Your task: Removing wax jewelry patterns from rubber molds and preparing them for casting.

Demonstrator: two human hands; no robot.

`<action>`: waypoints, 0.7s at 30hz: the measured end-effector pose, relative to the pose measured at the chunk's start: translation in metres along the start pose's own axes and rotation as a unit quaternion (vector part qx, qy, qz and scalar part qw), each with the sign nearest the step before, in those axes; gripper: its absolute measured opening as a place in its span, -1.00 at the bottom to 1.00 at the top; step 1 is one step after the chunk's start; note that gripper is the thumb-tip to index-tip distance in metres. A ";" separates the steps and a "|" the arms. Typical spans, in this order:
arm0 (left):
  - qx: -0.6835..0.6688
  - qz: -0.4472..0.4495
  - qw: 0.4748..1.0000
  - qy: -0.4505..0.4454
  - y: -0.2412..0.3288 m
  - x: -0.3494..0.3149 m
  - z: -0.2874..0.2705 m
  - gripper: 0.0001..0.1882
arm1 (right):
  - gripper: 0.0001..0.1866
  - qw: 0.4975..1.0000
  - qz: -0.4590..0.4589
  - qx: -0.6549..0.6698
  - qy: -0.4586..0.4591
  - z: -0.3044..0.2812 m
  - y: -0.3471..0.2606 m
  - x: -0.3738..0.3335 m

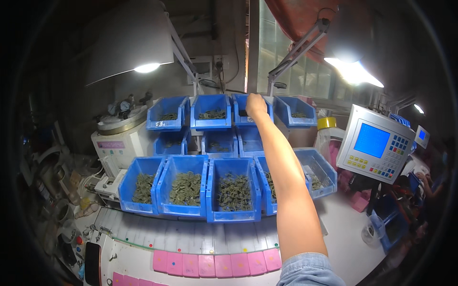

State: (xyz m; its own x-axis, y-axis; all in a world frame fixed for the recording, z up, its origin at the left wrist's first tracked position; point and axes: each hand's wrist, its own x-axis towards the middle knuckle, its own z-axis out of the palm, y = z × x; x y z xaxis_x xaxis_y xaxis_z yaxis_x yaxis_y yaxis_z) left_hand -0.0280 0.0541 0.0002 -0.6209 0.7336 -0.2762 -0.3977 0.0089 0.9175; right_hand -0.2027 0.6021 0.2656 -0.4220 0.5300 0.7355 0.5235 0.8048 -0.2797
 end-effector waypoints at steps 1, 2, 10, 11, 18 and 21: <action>0.010 0.009 1.000 -0.005 0.001 0.000 0.000 -0.47 | -0.86 1.000 0.015 -0.016 0.016 0.005 0.001 0.002; 0.009 0.010 1.000 -0.003 0.002 -0.002 0.002 -0.47 | -0.83 0.999 0.023 -0.027 -0.029 0.006 0.006 0.006; 0.044 0.068 0.994 0.067 0.004 -0.010 0.011 -0.59 | -0.72 0.983 0.076 -0.107 -0.125 0.005 -0.013 0.008; 0.043 0.064 0.995 0.069 0.004 -0.009 0.011 -0.59 | -0.72 0.983 0.076 -0.107 -0.131 0.007 -0.015 0.008; 0.043 0.067 0.994 0.069 0.004 -0.008 0.013 -0.60 | -0.68 0.981 0.137 -0.073 -0.114 0.004 -0.018 0.002; 0.046 0.078 0.994 0.058 0.000 -0.007 0.009 -0.60 | -0.68 0.982 0.156 -0.062 -0.092 0.002 -0.014 0.004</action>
State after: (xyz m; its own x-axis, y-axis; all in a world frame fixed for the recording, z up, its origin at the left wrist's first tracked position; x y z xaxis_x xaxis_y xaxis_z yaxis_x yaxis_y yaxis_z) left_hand -0.0171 0.0548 0.0047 -0.7459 0.6476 -0.1553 -0.2311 -0.0329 0.9724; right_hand -0.2138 0.5935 0.2711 -0.3471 0.7942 0.4988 0.7292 0.5630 -0.3889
